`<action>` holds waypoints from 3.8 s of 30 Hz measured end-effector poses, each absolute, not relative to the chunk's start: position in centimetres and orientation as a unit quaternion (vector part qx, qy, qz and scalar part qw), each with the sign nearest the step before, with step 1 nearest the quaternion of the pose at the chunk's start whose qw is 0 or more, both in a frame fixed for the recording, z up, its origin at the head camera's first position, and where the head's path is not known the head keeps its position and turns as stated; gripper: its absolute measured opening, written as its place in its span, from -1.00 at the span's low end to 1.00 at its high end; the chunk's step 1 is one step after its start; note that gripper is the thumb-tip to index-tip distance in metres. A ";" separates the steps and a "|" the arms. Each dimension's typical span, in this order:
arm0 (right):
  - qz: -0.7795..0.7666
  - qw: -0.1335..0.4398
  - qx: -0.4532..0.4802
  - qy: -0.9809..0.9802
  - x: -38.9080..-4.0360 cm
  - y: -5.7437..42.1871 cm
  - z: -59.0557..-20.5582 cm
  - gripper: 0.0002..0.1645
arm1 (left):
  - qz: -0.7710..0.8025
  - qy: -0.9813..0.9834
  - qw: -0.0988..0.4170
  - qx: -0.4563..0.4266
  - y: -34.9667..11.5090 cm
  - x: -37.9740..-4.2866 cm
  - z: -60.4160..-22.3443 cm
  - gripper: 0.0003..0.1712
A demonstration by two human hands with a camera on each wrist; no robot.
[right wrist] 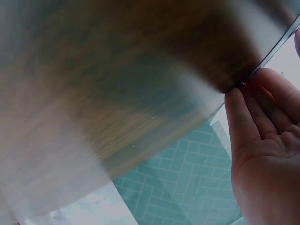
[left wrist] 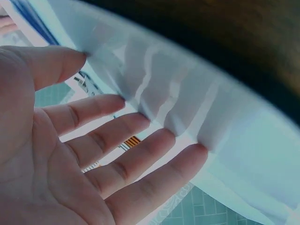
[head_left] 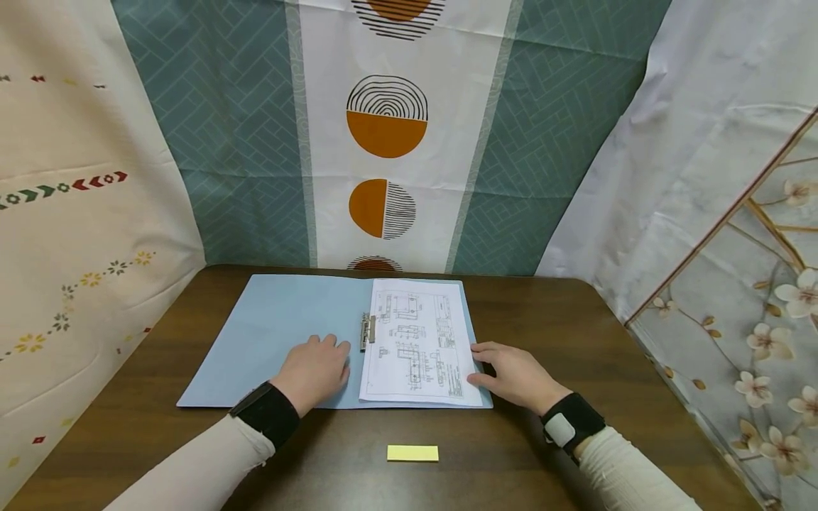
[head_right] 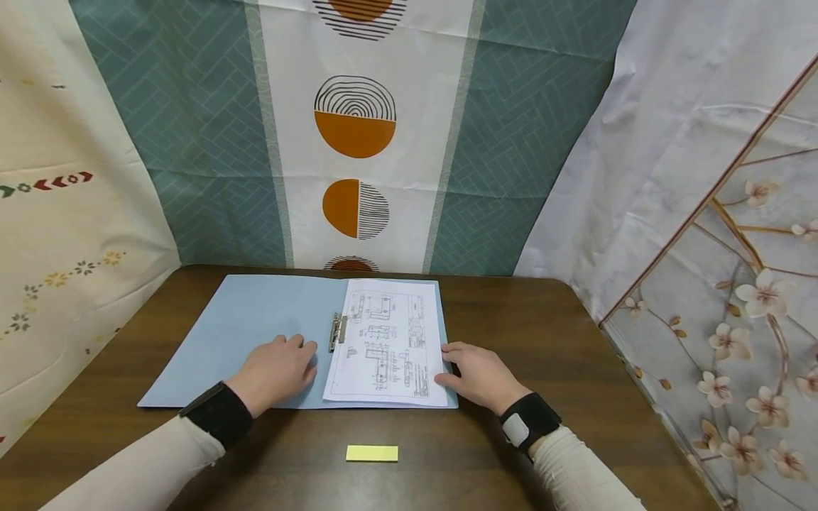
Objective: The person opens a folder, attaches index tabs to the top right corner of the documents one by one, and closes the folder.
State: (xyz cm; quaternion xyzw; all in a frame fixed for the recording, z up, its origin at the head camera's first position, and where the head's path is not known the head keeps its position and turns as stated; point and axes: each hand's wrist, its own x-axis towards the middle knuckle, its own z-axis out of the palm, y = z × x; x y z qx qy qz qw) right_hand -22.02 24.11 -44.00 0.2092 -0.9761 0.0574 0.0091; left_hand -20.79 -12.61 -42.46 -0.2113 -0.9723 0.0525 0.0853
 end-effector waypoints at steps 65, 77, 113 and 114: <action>0.057 0.128 0.291 -0.946 -18.2 20.0 -42.5 -0.30 | 0.012 -0.979 0.100 -0.179 -8.9 -25.0 -43.9 -0.46; 0.107 0.072 0.374 -0.919 -15.0 17.9 -42.3 -0.33 | 0.011 -0.979 0.098 -0.180 -8.7 -25.0 -44.2 -0.47; 0.123 0.056 0.471 -0.872 -13.2 15.7 -43.6 -0.55 | 0.020 -0.975 0.114 -0.190 -8.7 -24.6 -44.2 -0.49; 0.122 0.056 0.471 -0.872 -13.2 15.7 -43.6 -0.56 | 0.019 -0.975 0.113 -0.190 -8.7 -24.7 -44.2 -0.49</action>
